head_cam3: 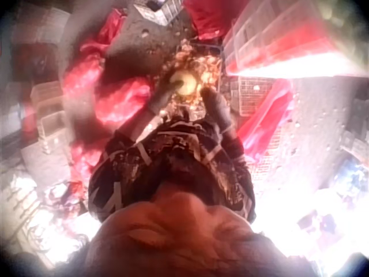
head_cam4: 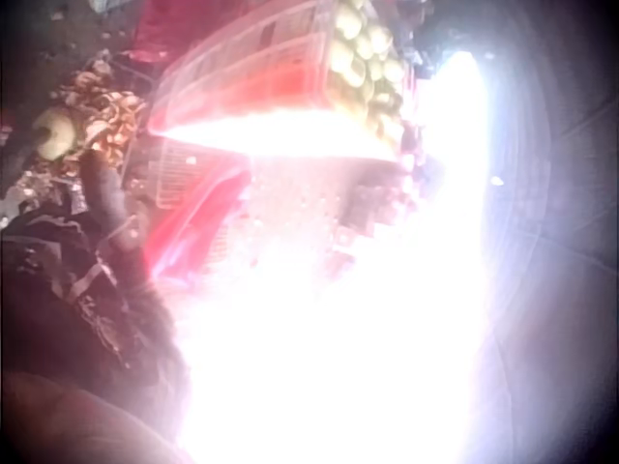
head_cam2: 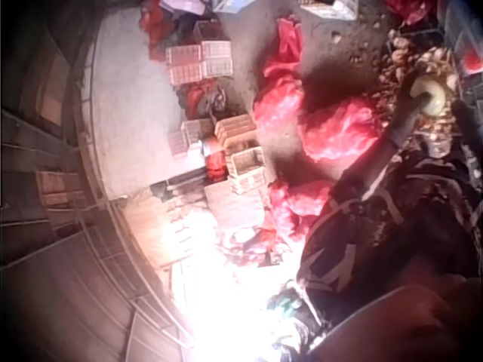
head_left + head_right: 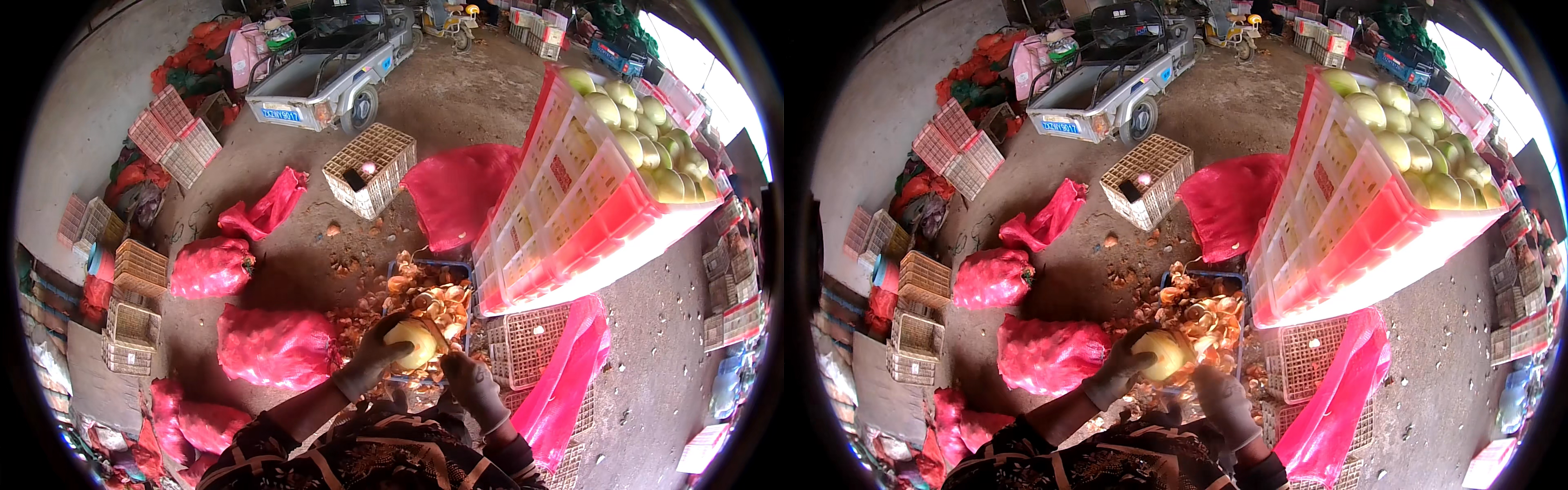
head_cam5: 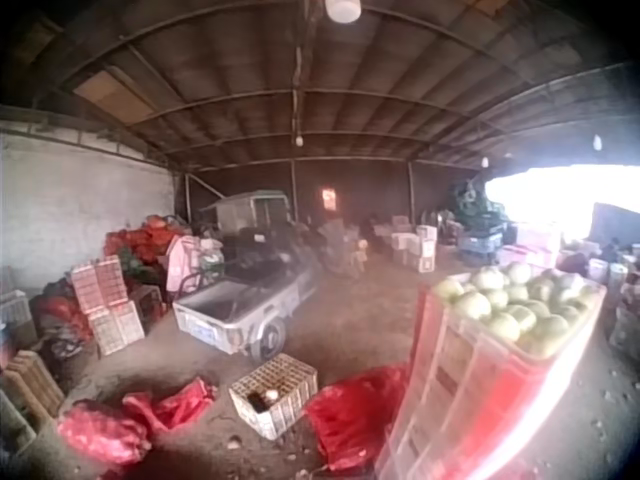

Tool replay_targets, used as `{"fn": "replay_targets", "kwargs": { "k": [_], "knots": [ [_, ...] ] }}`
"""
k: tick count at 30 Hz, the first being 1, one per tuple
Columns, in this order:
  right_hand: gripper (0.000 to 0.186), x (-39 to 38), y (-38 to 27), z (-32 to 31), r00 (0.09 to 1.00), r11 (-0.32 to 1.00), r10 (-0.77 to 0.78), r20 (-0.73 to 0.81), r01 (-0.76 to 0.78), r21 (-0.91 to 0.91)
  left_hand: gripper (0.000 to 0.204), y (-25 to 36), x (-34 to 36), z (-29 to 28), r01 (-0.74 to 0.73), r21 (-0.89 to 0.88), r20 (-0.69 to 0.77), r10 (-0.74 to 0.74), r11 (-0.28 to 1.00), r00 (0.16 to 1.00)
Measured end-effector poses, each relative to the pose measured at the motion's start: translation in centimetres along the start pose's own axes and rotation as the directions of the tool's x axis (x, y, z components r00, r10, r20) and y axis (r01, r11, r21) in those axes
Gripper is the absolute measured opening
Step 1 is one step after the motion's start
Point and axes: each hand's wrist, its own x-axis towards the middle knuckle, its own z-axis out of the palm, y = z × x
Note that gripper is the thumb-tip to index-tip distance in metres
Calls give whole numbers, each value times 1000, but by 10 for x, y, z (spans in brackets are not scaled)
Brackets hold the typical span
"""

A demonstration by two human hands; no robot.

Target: The person peels round, light-green fruit using a handheld peeler, rotating each piece to remove the skin in long strips. The peels fall into a blue bin below, and the peeled fruit is placed into a red crate. The person repeats this process for multiple fruits throughout the clip.

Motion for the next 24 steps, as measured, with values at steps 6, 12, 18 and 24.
{"fn": "replay_targets", "kwargs": {
  "k": [6,12,18,24],
  "knots": [
    [10,20,-44,-18,933,995,10,-360,26,96,64,8,3,-6,96,-60,39,-94,994,995],
    [11,36,-57,-24,903,998,-18,-429,-7,-58,70,2,-3,-9,-44,300,53,30,953,998],
    [5,34,-52,-37,958,986,-126,-258,93,-138,79,2,-1,-23,-23,349,150,-31,937,988],
    [11,38,-69,-56,984,967,121,-130,-88,238,84,14,-4,-10,29,272,106,-60,962,993]
  ]
}}
